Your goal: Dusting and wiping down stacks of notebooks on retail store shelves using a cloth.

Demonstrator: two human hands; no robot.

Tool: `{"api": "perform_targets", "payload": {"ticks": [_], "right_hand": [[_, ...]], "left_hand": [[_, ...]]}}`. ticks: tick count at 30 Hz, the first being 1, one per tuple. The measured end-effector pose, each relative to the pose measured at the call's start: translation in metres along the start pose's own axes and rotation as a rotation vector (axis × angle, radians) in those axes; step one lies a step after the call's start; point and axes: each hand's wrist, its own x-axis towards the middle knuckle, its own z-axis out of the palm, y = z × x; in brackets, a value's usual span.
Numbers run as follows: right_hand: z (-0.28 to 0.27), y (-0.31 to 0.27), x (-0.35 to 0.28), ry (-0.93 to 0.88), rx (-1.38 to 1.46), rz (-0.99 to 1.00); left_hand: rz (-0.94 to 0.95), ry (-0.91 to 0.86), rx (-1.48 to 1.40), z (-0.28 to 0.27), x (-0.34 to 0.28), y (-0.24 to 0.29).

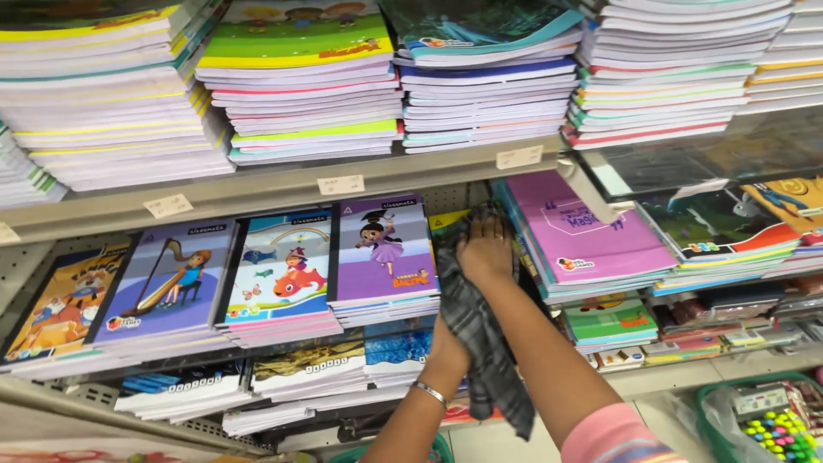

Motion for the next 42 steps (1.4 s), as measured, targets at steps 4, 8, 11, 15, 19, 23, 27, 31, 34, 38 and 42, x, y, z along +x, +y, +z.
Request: {"api": "perform_targets", "payload": {"ticks": [4, 8, 11, 15, 19, 23, 27, 31, 34, 38, 42], "right_hand": [[0.004, -0.001, 0.026, -0.028, 0.15, -0.249], [-0.031, -0.008, 0.02, -0.188, 0.209, -0.489], [-0.011, 0.009, 0.015, -0.183, 0.267, -0.523], [-0.028, 0.001, 0.012, -0.181, 0.176, -0.361], [-0.007, 0.005, 0.009, -0.046, 0.022, -0.122], [-0.024, -0.002, -0.01, -0.07, 0.026, -0.018], [-0.033, -0.001, -0.033, 0.014, -0.023, -0.09], [-0.06, -0.01, -0.061, 0.008, 0.037, -0.174], [-0.071, -0.006, -0.082, 0.104, 0.173, -0.281], [-0.065, 0.01, -0.105, 0.212, 0.377, -0.371], [-0.034, 0.05, -0.113, 0.102, 0.733, -0.259]], "left_hand": [[-0.031, 0.044, -0.42, 0.004, -0.002, -0.01], [0.1, 0.181, -0.23, -0.014, 0.001, -0.005], [0.006, -0.127, -0.317, -0.01, 0.005, -0.001], [-0.046, 0.101, -0.349, -0.027, 0.011, 0.001], [-0.192, -0.001, -0.542, -0.021, 0.004, 0.003], [-0.206, 0.199, -0.492, -0.01, -0.009, 0.012], [-0.069, 0.097, -0.361, -0.005, -0.036, 0.012], [-0.091, 0.099, -0.71, -0.024, -0.067, -0.003], [-0.034, 0.173, -0.405, -0.044, -0.074, -0.007], [-0.006, 0.436, -0.43, -0.13, -0.043, -0.033], [-0.192, 0.595, -0.238, -0.163, -0.024, -0.086]]}}
